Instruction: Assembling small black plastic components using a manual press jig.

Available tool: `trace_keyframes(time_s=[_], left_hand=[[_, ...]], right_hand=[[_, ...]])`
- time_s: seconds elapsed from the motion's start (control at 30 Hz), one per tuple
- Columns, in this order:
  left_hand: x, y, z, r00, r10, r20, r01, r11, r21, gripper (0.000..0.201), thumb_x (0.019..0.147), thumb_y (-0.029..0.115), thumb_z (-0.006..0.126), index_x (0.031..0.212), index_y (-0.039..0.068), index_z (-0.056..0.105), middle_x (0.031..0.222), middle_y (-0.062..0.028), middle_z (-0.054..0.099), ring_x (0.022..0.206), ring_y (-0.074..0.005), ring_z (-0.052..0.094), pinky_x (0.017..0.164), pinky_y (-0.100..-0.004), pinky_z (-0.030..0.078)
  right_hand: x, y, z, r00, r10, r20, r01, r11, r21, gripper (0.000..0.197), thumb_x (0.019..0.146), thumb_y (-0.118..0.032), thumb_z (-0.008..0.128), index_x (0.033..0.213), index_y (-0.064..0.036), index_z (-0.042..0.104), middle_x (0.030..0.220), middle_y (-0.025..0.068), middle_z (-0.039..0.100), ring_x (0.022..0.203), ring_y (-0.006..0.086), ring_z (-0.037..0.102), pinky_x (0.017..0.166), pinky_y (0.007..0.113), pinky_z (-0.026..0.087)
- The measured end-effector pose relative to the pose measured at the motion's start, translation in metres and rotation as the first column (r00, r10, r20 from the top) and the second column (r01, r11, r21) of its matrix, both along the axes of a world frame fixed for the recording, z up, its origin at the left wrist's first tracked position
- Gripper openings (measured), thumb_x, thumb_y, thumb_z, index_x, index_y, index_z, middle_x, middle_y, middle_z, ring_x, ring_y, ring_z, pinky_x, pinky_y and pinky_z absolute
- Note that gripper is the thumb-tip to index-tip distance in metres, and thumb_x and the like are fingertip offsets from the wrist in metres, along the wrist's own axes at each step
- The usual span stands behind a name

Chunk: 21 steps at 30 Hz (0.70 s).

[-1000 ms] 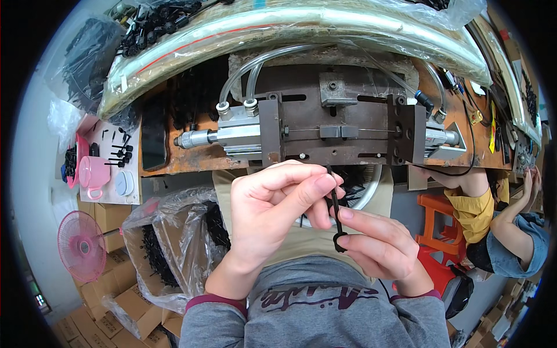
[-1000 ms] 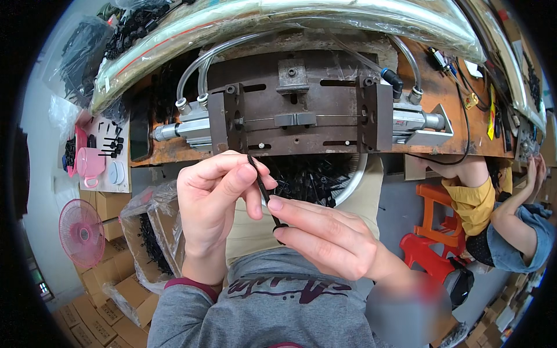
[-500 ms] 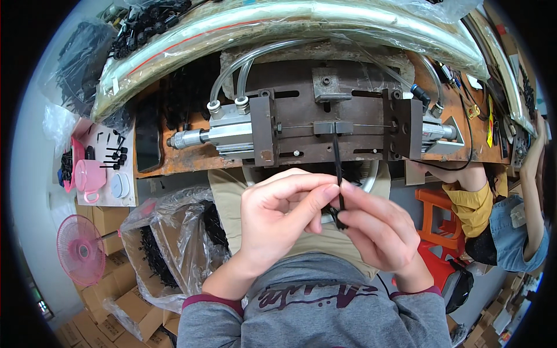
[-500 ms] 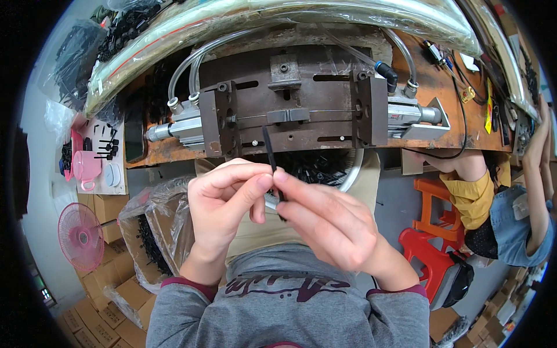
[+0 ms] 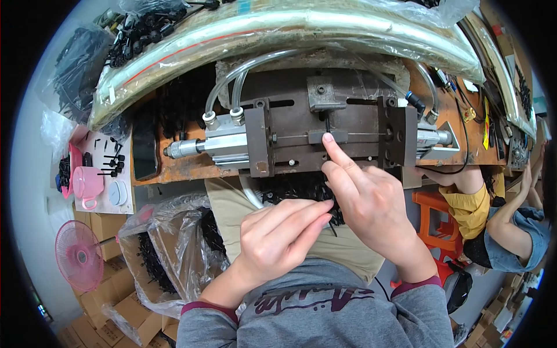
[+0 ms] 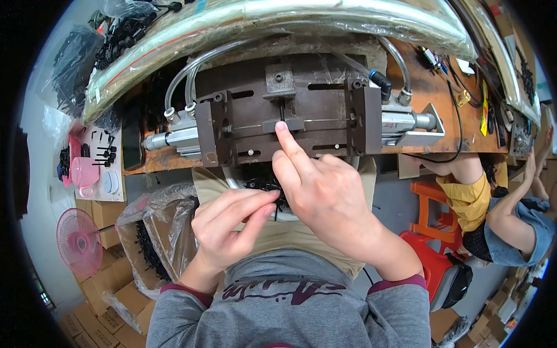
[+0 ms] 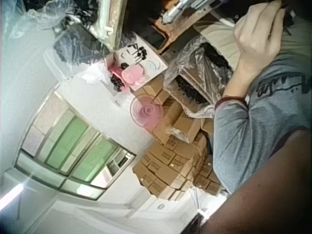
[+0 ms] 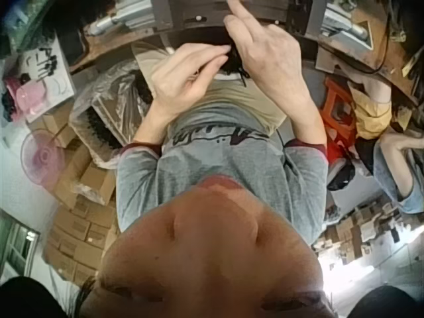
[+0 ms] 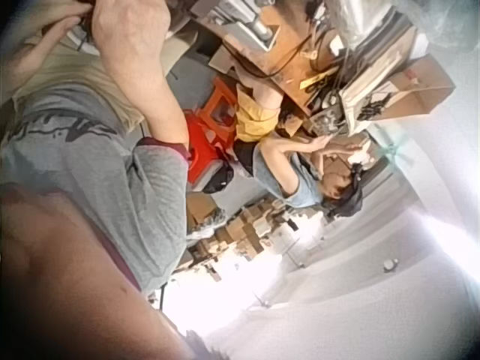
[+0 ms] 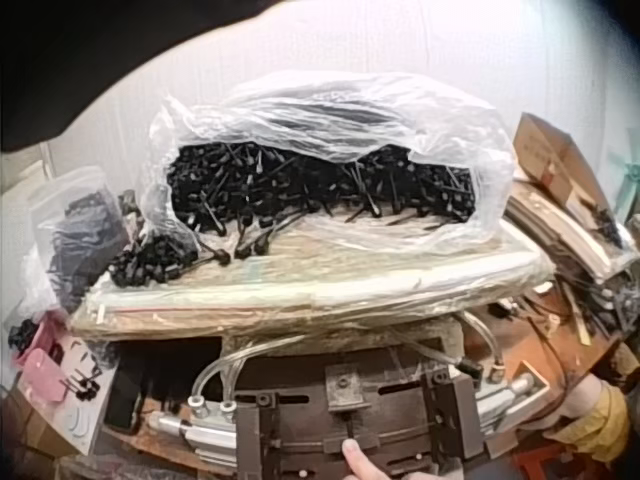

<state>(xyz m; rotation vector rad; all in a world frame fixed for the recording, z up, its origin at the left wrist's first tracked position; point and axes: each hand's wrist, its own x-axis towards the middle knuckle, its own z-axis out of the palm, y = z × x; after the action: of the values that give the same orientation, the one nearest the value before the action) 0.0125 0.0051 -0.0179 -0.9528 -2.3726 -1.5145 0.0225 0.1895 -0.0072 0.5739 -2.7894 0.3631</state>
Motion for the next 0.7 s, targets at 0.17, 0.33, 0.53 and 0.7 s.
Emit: trace_keyframes(time_s=[0.17,0.33,0.53,0.7], left_hand=[[-0.004,-0.001,-0.003,0.995,-0.024,-0.096,0.027,0.999,0.026,0.02,0.073,-0.002,0.079,0.093,0.0,0.075,0.083,-0.0105,0.072,0.066,-0.0208,0.07,0.056,-0.0278,0.054],[-0.002,-0.008,0.0,0.988,-0.05,-0.147,0.054,0.998,0.024,0.021,0.072,0.0,0.08,0.093,0.001,0.076,0.082,-0.0088,0.073,0.066,-0.02,0.07,0.058,-0.0273,0.054],[0.002,-0.013,-0.006,0.989,-0.05,-0.143,0.059,0.997,0.057,0.021,0.072,0.001,0.08,0.093,0.002,0.076,0.084,-0.008,0.074,0.066,-0.0183,0.07,0.057,-0.0268,0.054],[0.015,-0.02,-0.011,0.983,-0.082,-0.167,0.094,0.994,0.064,0.023,0.073,0.002,0.08,0.095,0.003,0.076,0.084,-0.0074,0.074,0.066,-0.0178,0.07,0.057,-0.0263,0.054]], right_hand=[[0.002,-0.003,0.003,0.999,-0.022,0.041,0.021,0.999,0.023,0.032,0.072,-0.006,0.064,0.104,-0.0016,0.06,0.137,0.0181,0.06,0.051,0.0168,0.054,0.054,0.029,0.048],[-0.017,0.003,0.038,0.994,0.079,0.078,-0.089,0.986,0.14,0.032,0.075,-0.012,0.075,0.102,-0.0031,0.06,0.117,0.013,0.068,0.061,0.0211,0.064,0.055,0.032,0.051],[-0.156,-0.002,0.101,0.772,0.211,-0.6,-0.103,0.972,0.21,0.018,0.086,-0.008,0.068,0.103,-0.0052,0.063,0.082,0.0124,0.068,0.072,0.0302,0.068,0.066,0.04,0.054],[-0.27,-0.011,0.091,0.738,0.431,-0.519,-0.162,0.86,0.484,0.017,0.078,-0.004,0.064,0.095,-0.003,0.061,0.087,0.01,0.061,0.077,0.0286,0.066,0.066,0.037,0.055]])
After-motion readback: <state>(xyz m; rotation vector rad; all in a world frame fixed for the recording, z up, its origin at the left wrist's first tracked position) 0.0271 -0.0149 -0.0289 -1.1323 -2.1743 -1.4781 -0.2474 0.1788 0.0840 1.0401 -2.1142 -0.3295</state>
